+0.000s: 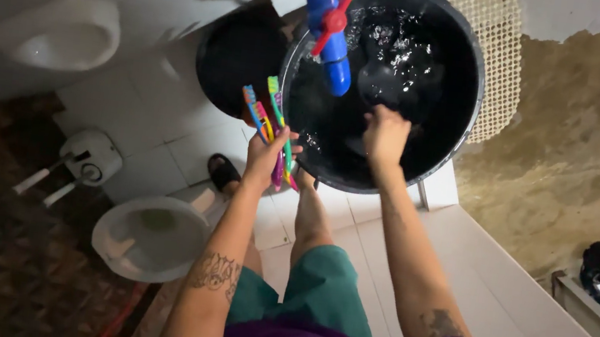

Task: The person wipes a white plastic organizer with an orange cloth, then removes several toothbrushes, rinses them under running water from a blue tap into a black basin, and places them back into the organizer. The person also wipes a purple bottle with the cloth.

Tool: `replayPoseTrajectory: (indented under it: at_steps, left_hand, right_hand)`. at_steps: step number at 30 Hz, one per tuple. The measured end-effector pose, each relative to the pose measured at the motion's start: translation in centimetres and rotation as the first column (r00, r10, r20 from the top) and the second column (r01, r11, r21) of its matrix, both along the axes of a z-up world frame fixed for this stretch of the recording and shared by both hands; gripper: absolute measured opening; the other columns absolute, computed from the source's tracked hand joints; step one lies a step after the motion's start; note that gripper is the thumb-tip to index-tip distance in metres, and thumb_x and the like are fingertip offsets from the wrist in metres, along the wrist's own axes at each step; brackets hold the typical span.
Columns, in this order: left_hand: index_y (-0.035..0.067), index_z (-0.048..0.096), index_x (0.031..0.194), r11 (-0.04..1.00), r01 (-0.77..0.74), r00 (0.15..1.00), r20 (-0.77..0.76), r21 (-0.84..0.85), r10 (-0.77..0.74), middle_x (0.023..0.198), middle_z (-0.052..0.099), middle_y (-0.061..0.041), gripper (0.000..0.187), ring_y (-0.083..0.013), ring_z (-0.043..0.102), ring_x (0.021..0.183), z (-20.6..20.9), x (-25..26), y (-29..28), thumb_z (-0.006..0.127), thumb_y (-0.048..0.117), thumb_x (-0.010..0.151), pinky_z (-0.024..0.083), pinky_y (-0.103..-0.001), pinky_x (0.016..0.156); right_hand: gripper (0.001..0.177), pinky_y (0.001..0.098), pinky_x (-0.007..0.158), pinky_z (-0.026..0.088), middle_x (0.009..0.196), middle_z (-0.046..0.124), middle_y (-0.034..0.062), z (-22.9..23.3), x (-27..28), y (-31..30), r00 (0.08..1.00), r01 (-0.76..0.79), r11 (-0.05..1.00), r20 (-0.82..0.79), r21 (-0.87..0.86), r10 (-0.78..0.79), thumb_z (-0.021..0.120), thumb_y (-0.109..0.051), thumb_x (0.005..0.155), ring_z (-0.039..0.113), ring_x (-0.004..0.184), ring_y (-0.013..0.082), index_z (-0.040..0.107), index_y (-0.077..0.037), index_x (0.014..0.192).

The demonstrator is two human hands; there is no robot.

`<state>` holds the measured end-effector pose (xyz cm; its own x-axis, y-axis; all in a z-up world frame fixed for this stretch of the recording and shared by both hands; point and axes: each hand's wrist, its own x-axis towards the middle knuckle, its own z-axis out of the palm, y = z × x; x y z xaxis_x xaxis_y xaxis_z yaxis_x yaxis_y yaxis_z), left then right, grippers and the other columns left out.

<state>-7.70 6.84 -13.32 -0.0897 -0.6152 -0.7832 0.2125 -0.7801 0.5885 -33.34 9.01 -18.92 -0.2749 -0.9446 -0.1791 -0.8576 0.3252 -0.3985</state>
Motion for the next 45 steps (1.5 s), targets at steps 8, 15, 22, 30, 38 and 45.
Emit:
replayPoseTrajectory:
  at_steps: [8, 15, 22, 30, 38, 45]
  left_hand:
    - [0.003, 0.059, 0.12, 0.994, -0.086, 0.995, 0.044, -0.068, 0.089, 0.103, 0.072, -0.011, 0.032, -0.0211, 0.074, 0.078, -2.2, -0.4, -0.7, 0.067, 0.025, 0.098, 0.06, -0.033, 0.066]
    - [0.002, 0.06, 0.118, 0.992, -0.07, 0.995, 0.062, -0.103, 0.076, 0.102, 0.072, -0.012, 0.031, -0.0207, 0.073, 0.077, -3.1, -1.7, -1.8, 0.067, 0.025, 0.099, 0.06, -0.032, 0.066]
    - [0.001, 0.062, 0.115, 0.992, 0.024, 1.0, 0.016, -0.127, -0.022, 0.1, 0.072, -0.013, 0.027, -0.0202, 0.073, 0.074, -5.5, -2.8, -2.2, 0.068, 0.022, 0.099, 0.058, -0.03, 0.063]
    - [0.004, 0.061, 0.116, 0.992, 0.113, 0.993, 0.05, -0.065, -0.11, 0.099, 0.073, -0.011, 0.026, -0.0198, 0.073, 0.071, -8.0, -3.8, -2.7, 0.067, 0.022, 0.098, 0.058, -0.03, 0.061]
    - [0.005, 0.063, 0.113, 0.962, 0.265, 0.964, -0.045, 0.061, -0.263, 0.097, 0.071, -0.008, 0.028, -0.0194, 0.074, 0.071, -10.0, -4.9, -1.9, 0.072, 0.023, 0.094, 0.059, -0.032, 0.061]
    - [0.006, 0.065, 0.112, 0.945, 0.324, 0.945, -0.064, 0.033, -0.322, 0.094, 0.069, -0.006, 0.028, -0.0168, 0.073, 0.073, -8.4, -4.4, -1.1, 0.074, 0.024, 0.093, 0.058, -0.029, 0.062]
  right_hand:
    - [0.015, 0.0465, 0.07, 0.049, 0.091, 0.066, 0.0214, -2.4, 7.7, -1.6, 0.788, 0.305, 0.952, 0.569, -0.028, -0.235, 0.067, -0.011, 0.095, 0.066, 0.088, 0.0414, 0.065, -0.005, 0.109]
    - [0.01, 0.0473, 0.077, 0.038, 0.09, 0.073, 0.0145, -16.7, 9.3, -1.6, 0.906, 0.155, 0.986, 0.408, -0.06, -0.117, 0.064, -0.008, 0.09, 0.069, 0.085, 0.0345, 0.072, -0.009, 0.096]
    - [0.043, 0.0467, 0.091, 0.044, 0.102, 0.066, 0.0198, -32.1, 11.0, -0.9, 0.792, 0.4, 0.908, 0.545, -0.126, -0.274, 0.08, -0.023, 0.081, 0.059, 0.102, 0.0396, 0.057, -0.003, 0.113]
    - [0.049, 0.048, 0.104, 0.029, 0.131, 0.049, 0.0109, -23.3, 7.9, -0.9, 0.49, 0.198, 0.98, 0.862, 0.036, -0.13, 0.063, -0.027, 0.089, 0.047, 0.124, 0.0283, 0.05, -0.011, 0.133]
    - [0.052, 0.0662, 0.1, 0.033, 0.134, 0.059, 0.0212, -23.4, 1.3, 6.3, 0.999, 0.044, 0.895, -0.005, 0.444, -0.047, 0.067, -0.033, 0.083, 0.046, 0.126, 0.0483, 0.062, -0.01, 0.13]
    - [0.04, 0.0428, 0.102, 0.049, 0.119, 0.072, 0.0205, -30.8, 0.5, 11.0, 0.78, -0.354, 0.874, 0.621, 0.332, 0.08, 0.06, -0.007, 0.076, 0.065, 0.118, 0.0392, 0.076, -0.009, 0.113]
